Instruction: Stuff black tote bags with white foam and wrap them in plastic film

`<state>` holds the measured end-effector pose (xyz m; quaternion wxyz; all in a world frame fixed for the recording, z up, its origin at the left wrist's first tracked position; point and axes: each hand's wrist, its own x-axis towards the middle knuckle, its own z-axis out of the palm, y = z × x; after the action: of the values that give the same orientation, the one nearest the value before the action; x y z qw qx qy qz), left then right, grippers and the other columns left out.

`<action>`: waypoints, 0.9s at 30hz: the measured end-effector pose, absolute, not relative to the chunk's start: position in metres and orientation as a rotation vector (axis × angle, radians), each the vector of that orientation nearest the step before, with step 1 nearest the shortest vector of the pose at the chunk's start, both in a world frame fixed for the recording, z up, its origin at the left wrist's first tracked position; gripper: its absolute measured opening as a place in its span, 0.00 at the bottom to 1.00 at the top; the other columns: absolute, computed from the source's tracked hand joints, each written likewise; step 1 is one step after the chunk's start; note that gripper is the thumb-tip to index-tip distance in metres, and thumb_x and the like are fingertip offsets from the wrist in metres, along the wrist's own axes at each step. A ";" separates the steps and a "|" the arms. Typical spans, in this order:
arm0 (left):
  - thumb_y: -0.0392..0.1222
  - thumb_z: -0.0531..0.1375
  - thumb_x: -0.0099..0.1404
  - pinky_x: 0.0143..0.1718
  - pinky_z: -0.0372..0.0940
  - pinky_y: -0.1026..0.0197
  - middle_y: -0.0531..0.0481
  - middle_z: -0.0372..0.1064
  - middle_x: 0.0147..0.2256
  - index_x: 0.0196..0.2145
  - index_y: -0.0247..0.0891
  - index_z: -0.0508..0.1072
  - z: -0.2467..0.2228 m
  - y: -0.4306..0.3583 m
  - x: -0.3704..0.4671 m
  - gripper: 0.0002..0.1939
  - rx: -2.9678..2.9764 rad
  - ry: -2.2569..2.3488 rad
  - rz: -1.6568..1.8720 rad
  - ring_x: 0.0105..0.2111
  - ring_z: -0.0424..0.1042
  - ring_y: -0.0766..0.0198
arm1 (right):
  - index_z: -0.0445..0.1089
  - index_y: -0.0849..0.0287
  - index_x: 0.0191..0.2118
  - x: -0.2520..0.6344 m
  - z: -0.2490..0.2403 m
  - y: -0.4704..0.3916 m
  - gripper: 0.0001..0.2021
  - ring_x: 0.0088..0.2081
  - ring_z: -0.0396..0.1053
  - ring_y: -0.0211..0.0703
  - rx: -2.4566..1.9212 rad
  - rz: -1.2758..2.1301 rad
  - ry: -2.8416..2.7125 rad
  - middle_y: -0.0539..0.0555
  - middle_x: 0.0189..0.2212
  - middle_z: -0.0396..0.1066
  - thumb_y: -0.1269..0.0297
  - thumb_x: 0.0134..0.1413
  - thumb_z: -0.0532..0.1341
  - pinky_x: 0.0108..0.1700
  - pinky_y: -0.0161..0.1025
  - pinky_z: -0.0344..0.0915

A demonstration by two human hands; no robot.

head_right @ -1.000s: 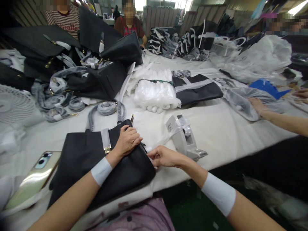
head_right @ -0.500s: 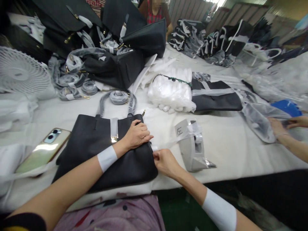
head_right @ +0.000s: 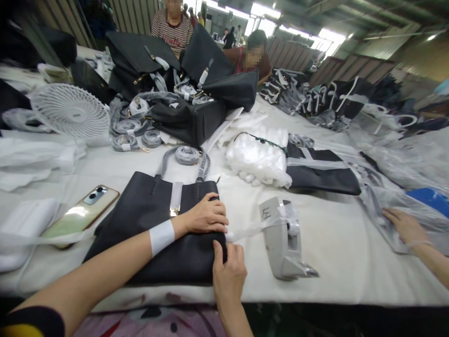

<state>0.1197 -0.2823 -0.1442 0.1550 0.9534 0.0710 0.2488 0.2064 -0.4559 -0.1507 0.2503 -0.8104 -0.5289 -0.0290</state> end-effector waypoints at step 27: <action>0.39 0.51 0.70 0.58 0.56 0.45 0.46 0.69 0.53 0.53 0.43 0.68 -0.155 -0.279 0.131 0.15 2.474 0.836 0.922 0.55 0.64 0.54 | 0.67 0.55 0.25 0.219 -0.158 -0.394 0.20 0.20 0.66 0.43 -1.732 -0.286 -1.916 0.53 0.18 0.67 0.59 0.67 0.47 0.25 0.38 0.56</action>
<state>0.1308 -0.2790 -0.1553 0.1849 0.8780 0.2965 0.3272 0.2192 -0.3936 -0.1581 0.2685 -0.6420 -0.7103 -0.1061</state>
